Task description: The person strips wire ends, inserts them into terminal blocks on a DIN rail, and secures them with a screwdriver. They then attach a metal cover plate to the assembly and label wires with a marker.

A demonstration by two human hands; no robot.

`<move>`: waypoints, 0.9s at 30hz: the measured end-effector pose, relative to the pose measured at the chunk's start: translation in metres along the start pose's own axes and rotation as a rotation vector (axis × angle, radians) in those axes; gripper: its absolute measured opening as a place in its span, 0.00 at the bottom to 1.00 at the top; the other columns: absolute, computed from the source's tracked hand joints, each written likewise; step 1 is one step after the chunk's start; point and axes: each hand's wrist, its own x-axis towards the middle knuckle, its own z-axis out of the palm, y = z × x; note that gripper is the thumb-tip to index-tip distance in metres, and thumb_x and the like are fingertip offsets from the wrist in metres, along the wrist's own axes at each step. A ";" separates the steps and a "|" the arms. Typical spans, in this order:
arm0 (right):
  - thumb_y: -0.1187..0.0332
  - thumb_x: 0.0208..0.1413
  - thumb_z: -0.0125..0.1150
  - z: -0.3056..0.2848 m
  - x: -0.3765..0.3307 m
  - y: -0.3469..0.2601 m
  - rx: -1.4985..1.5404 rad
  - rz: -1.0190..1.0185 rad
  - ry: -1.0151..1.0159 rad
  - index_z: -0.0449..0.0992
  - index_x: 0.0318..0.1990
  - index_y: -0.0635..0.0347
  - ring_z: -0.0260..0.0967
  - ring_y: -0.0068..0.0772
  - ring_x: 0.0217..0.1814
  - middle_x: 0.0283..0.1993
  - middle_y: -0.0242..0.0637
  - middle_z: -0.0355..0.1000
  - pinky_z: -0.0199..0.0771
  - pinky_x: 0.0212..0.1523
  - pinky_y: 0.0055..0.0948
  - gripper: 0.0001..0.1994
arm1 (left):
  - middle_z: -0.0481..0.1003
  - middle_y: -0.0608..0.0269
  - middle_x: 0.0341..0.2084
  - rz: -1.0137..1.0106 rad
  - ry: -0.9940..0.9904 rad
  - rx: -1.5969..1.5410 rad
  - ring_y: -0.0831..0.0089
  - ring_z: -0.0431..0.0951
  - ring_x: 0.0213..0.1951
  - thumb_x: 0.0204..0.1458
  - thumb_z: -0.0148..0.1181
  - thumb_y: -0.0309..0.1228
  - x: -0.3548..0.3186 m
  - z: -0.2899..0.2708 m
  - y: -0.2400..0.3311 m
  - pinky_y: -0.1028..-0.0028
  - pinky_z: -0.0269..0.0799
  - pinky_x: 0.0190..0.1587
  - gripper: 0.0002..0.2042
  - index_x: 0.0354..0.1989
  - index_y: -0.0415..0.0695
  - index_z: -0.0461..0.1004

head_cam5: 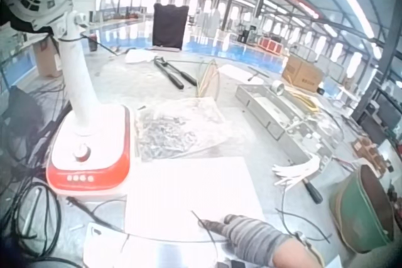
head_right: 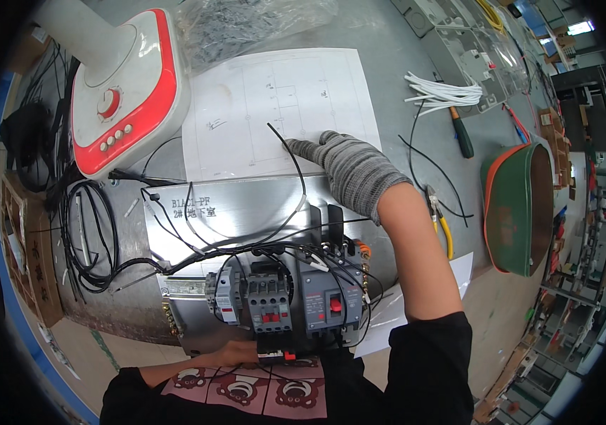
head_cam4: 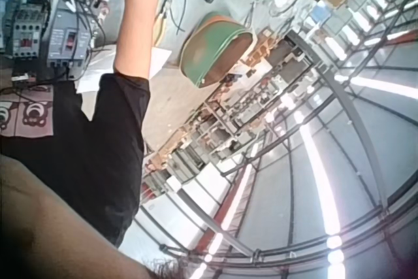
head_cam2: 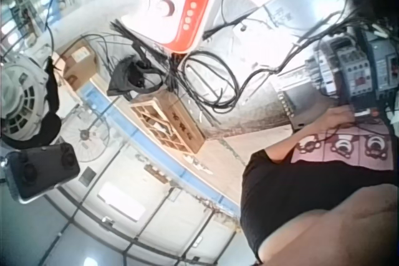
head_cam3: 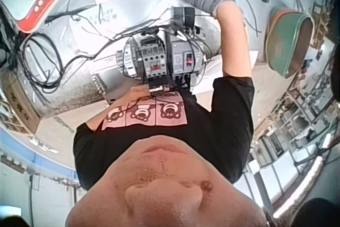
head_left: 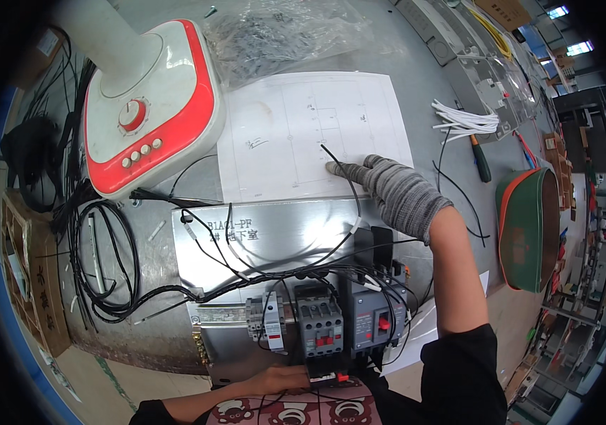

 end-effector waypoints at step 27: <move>0.80 0.51 0.48 -0.001 -0.002 0.002 0.023 0.000 0.020 0.61 0.64 0.54 0.68 0.49 0.51 0.49 0.50 0.69 0.68 0.57 0.39 0.29 | 0.69 0.49 0.54 -0.133 -0.041 -0.138 0.66 0.79 0.40 0.53 0.53 0.18 -0.007 0.003 -0.005 0.76 0.78 0.39 0.16 0.51 0.36 0.72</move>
